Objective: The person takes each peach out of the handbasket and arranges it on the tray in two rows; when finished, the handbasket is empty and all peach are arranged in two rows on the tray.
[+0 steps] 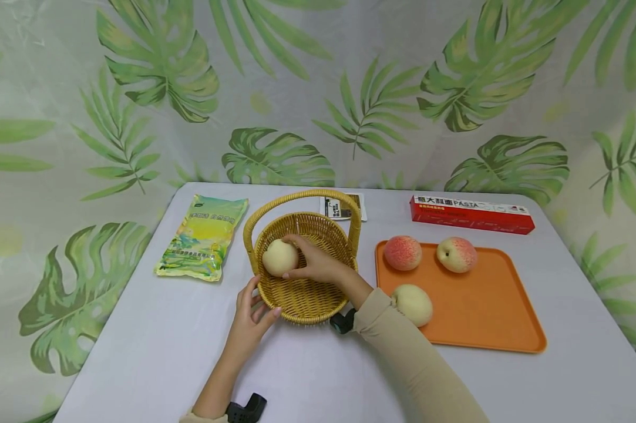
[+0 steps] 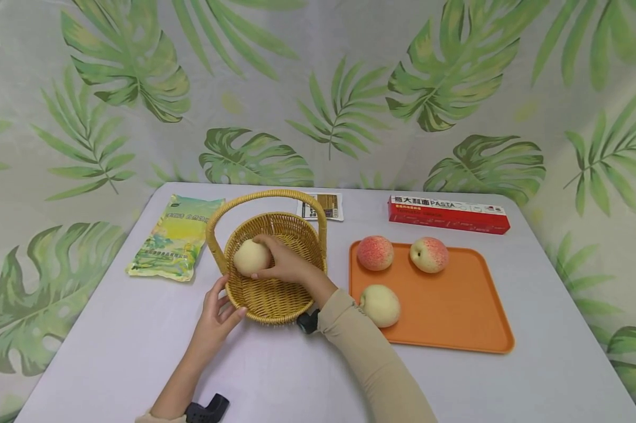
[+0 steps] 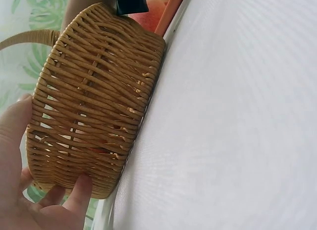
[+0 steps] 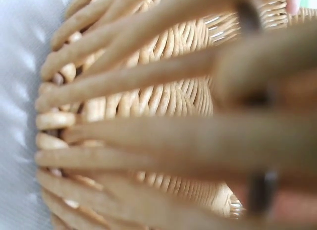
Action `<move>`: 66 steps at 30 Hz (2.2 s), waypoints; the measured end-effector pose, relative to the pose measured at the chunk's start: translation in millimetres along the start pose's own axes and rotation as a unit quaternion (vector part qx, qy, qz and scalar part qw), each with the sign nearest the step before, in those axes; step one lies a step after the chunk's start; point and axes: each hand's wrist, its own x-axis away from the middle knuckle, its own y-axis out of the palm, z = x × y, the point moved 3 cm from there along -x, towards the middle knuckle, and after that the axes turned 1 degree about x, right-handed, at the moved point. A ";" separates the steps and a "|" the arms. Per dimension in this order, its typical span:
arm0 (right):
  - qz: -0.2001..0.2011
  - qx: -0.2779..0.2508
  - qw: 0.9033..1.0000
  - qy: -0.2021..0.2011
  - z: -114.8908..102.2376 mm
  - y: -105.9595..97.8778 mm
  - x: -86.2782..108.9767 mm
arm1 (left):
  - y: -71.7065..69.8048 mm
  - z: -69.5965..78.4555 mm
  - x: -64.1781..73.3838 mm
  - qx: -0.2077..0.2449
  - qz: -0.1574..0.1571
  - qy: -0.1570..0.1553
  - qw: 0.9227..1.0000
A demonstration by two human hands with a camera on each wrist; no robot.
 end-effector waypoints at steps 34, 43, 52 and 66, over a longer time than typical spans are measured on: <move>0.000 0.034 0.999 -0.037 -4.3 7.1 -0.2 | -1.3 -1.6 -0.7 0.002 0.000 0.004 1.000; 0.018 0.008 0.999 -0.044 -6.6 3.7 5.0 | -0.5 11.0 1.8 0.010 -0.008 -0.011 1.000; 0.071 -0.039 0.993 -0.091 -26.2 -7.9 27.7 | -0.7 -3.2 -1.2 0.001 0.001 -0.006 1.000; 0.199 -0.087 0.969 -0.121 -41.6 -68.2 132.3 | 2.1 9.3 0.2 0.012 -0.007 -0.001 1.000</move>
